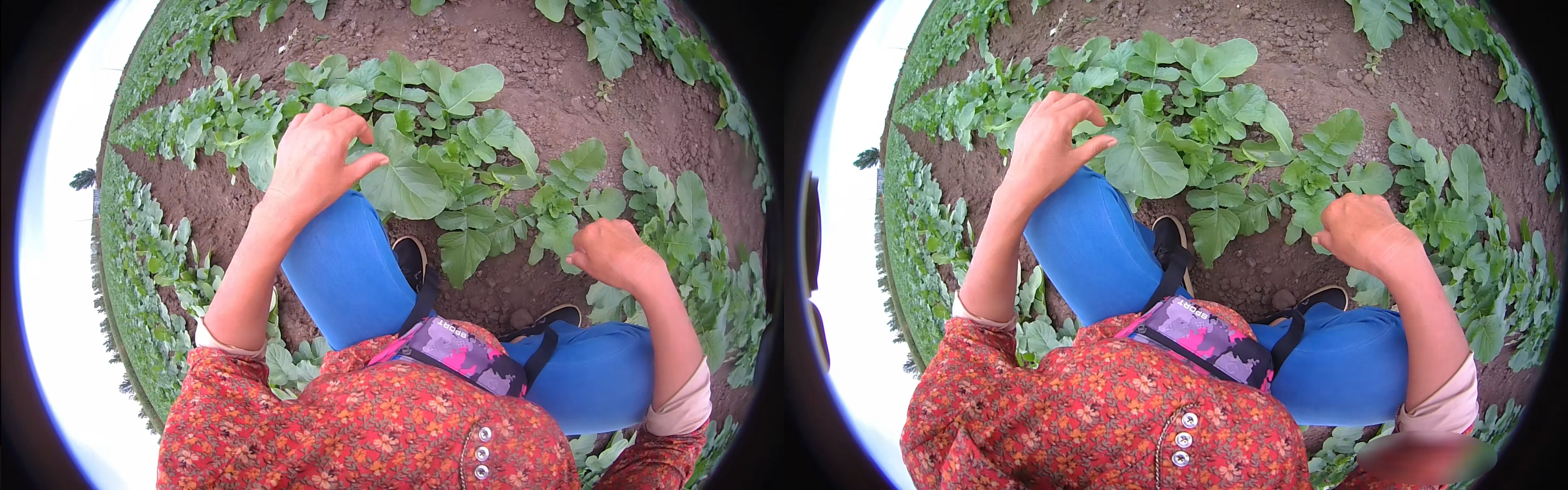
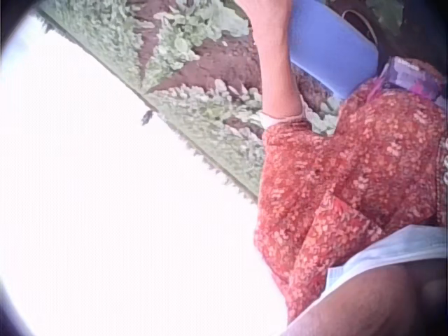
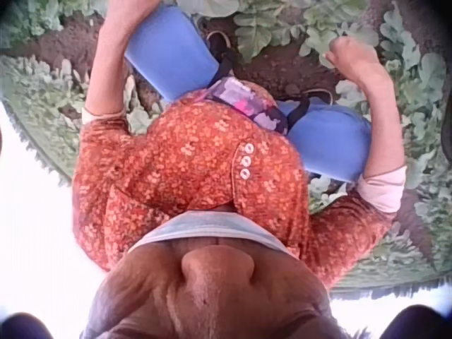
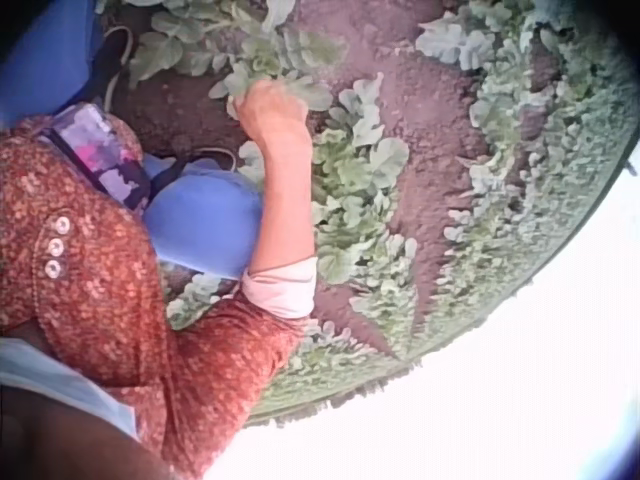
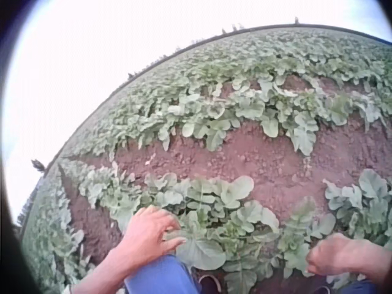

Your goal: The person walks through a field of leafy green plants, stops to crouch, and inspects the leaves by lifting and turning them over. The person repeats this inspection process at several different plants along the row.

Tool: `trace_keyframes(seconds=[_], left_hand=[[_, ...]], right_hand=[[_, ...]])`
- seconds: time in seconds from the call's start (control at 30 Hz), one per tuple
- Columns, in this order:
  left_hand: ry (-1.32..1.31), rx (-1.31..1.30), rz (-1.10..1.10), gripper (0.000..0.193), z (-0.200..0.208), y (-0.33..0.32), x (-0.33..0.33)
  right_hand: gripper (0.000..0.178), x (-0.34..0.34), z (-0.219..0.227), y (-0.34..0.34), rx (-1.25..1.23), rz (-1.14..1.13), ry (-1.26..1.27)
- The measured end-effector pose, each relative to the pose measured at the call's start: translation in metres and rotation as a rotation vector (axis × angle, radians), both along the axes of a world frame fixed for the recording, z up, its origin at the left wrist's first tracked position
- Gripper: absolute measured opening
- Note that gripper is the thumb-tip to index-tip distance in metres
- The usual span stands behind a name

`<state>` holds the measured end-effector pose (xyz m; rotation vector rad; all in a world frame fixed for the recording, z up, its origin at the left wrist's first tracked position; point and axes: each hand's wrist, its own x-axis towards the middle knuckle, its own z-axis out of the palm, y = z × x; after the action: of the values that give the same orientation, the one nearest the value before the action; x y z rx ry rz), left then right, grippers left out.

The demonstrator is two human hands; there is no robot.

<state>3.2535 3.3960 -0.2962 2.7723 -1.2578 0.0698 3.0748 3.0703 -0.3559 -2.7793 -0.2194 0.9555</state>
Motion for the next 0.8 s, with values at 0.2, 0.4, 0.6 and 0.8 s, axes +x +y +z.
trace_keyframes(seconds=[0.2, 0.4, 0.6, 0.8], left_hand=[[0.031, 0.394, -0.148, 0.110, -0.053, -0.020, -0.057], [-0.030, 0.535, -0.143, 0.053, -0.055, -0.030, -0.045], [0.066, 0.235, 0.085, 0.023, -0.022, -0.017, 0.025], [0.329, -0.266, 0.470, 0.029, -0.038, 0.034, 0.131]], right_hand=[[0.032, 0.004, 0.000, 0.011, -0.004, 0.046, -0.023], [0.030, -0.001, 0.006, 0.008, 0.015, 0.024, -0.035], [0.029, 0.002, 0.005, 0.005, 0.005, -0.002, -0.031], [0.029, 0.000, 0.006, 0.000, 0.023, -0.010, -0.073]])
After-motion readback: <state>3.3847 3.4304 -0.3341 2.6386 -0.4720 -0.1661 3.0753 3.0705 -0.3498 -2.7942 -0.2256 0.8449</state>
